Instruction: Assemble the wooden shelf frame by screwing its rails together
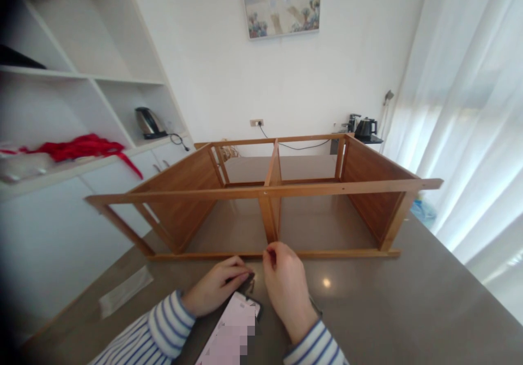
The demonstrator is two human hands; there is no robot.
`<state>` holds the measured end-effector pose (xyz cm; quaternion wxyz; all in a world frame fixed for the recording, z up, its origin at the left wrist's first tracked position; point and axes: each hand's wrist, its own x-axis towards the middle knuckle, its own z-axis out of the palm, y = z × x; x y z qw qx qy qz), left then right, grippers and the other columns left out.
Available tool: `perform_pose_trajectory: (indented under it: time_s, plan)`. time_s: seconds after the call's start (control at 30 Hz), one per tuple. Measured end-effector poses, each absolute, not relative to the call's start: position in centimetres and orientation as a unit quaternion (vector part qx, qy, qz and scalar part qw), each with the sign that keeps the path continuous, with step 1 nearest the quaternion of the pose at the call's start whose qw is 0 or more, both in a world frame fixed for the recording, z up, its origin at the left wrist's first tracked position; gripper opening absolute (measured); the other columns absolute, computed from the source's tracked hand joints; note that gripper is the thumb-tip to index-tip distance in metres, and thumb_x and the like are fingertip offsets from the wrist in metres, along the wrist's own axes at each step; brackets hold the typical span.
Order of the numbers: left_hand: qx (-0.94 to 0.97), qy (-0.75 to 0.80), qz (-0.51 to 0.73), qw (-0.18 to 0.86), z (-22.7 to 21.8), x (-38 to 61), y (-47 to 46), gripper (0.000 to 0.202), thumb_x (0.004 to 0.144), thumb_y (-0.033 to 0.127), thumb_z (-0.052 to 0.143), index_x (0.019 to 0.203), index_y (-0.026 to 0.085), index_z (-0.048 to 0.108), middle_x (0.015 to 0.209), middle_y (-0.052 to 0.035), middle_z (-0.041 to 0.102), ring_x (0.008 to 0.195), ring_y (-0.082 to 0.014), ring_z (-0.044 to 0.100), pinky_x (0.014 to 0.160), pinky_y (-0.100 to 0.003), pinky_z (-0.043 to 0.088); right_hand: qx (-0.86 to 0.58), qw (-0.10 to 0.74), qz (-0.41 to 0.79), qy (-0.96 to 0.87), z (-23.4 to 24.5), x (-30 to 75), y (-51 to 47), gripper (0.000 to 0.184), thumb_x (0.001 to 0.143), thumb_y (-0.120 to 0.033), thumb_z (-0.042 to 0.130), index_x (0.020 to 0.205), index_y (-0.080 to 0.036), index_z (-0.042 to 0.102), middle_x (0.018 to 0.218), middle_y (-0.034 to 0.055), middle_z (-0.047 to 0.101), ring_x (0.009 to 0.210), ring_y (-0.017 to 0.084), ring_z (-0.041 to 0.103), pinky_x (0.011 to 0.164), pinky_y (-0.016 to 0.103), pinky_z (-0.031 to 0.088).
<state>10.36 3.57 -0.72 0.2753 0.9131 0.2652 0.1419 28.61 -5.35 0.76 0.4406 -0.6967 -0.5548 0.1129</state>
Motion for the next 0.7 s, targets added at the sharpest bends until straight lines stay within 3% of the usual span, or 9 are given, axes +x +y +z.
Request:
perform_pose_trajectory:
  time_s: [0.13,0.4,0.57,0.7]
  plan:
    - [0.907,0.271,0.145,0.288,-0.3,10.4,3.6,0.037,0.095,0.035,0.035,0.093,0.020,0.070,0.089,-0.0046,0.060,0.085,-0.0132,0.058,0.078,-0.024,0.046,-0.673,0.492,0.147,-0.533,0.5,28.3,-5.1,0.017,0.086,-0.030,0.048,0.086,-0.021,0.062,0.080,0.0038,0.068,0.070,0.018,0.063,0.063,0.027,0.046]
    - [0.856,0.343,0.243,0.302,-0.5,11.0,4.0,0.032,0.088,0.037,0.048,0.111,0.020,0.063,0.093,-0.0045,0.068,0.082,-0.0158,0.062,0.078,-0.029,0.050,-0.651,0.543,0.147,-0.510,0.9,28.4,-5.5,0.019,0.087,-0.033,0.047,0.087,-0.019,0.061,0.081,0.0056,0.067,0.073,0.018,0.062,0.066,0.028,0.046]
    - [0.839,0.310,0.343,0.287,3.5,13.1,4.8,0.032,0.089,0.037,0.048,0.114,0.019,0.058,0.095,-0.0054,0.067,0.081,-0.0150,0.062,0.077,-0.029,0.051,-0.621,0.612,0.131,-0.472,1.0,29.1,-5.5,0.026,0.089,-0.040,0.044,0.100,-0.019,0.055,0.098,0.0100,0.067,0.080,0.018,0.063,0.072,0.030,0.048]
    - [0.853,0.233,0.370,0.285,7.3,15.8,6.3,0.051,0.085,0.041,0.054,0.129,0.018,0.042,0.108,-0.0096,0.061,0.091,-0.0180,0.061,0.078,-0.033,0.052,-0.606,0.666,0.109,-0.421,1.2,30.1,-4.9,0.026,0.091,-0.046,0.040,0.095,-0.021,0.047,0.109,0.0130,0.063,0.091,0.019,0.062,0.076,0.031,0.048]
